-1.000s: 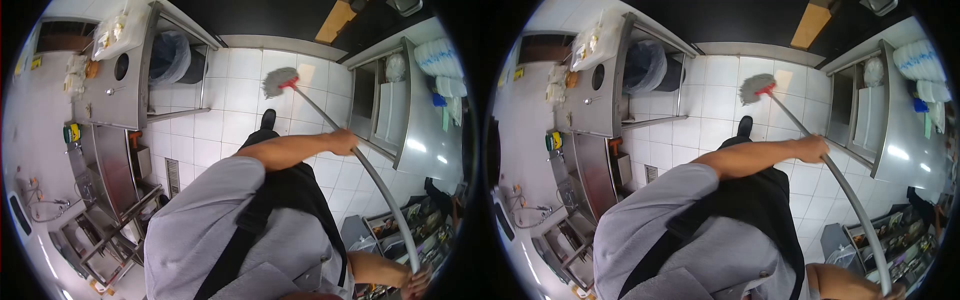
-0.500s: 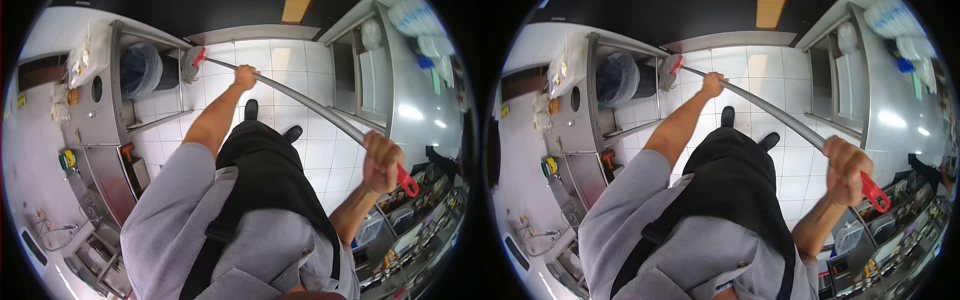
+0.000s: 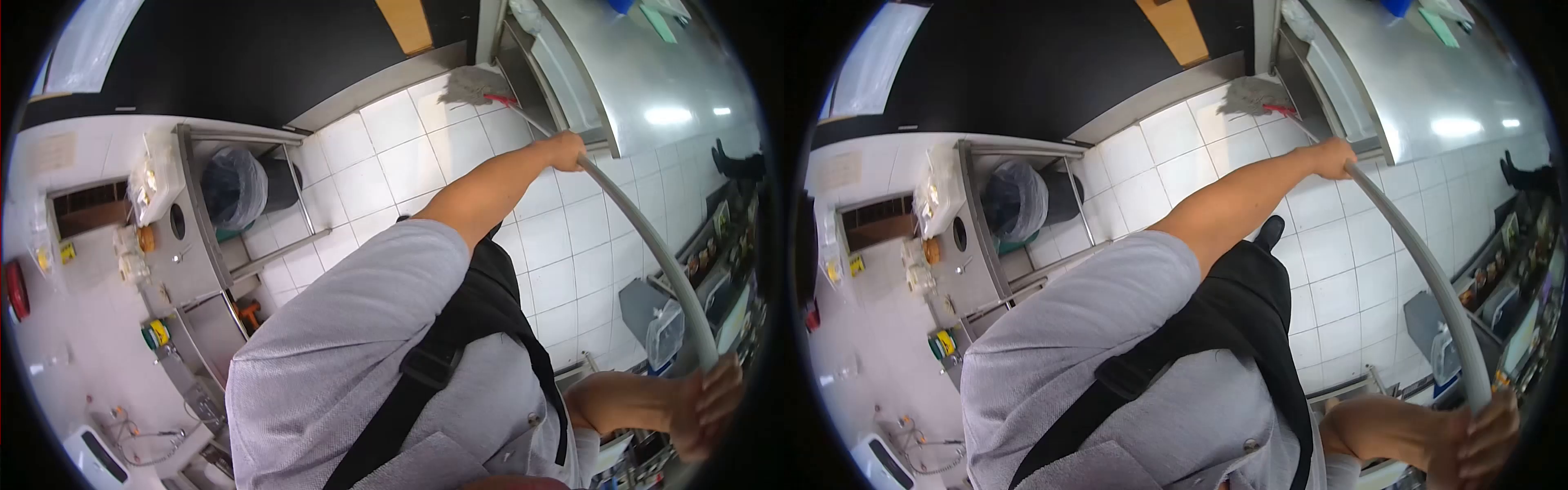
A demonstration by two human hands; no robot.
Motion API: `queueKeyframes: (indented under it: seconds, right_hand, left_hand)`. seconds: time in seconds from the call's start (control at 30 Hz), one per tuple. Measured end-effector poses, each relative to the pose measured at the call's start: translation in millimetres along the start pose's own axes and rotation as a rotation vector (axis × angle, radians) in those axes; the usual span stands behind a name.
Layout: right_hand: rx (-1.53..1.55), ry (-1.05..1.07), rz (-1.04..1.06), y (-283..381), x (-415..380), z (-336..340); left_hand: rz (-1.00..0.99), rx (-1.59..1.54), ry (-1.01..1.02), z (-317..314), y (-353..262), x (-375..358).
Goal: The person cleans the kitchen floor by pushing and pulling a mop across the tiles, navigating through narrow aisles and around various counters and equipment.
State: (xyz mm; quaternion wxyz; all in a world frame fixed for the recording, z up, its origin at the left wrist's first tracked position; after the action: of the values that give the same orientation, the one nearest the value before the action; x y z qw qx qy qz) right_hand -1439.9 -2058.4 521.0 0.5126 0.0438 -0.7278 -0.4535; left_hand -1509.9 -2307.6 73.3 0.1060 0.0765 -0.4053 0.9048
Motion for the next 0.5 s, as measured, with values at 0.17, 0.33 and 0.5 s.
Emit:
queueKeyframes:
  seconds: [0.17, 0.33, 0.5]
  right_hand:
    - [-0.031, -0.078, -0.026, 30, -52, -45]
    - [0.171, 0.074, -0.085, 55, -68, -108]
    - [0.395, 0.302, -0.175, 29, -65, -223]
  left_hand:
    - [0.146, -0.018, -0.011, 8, -33, -79]
    - [0.215, 0.015, -0.147, 43, -60, -234]
    - [0.342, 0.055, -0.393, 103, -64, -412]
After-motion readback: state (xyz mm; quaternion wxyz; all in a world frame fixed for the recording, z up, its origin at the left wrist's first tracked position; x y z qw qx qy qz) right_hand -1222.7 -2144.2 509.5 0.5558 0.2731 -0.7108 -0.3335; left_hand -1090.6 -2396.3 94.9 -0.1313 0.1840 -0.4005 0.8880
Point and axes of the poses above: each hand's wrist, its own x-axis towards the middle knuckle, its own z-axis out of the back of the hand, y = z × x, the point moved 2 cm from there along x, towards the middle knuckle, and after that the axes turned 6 degrees about -z, right-handed, at the moved point
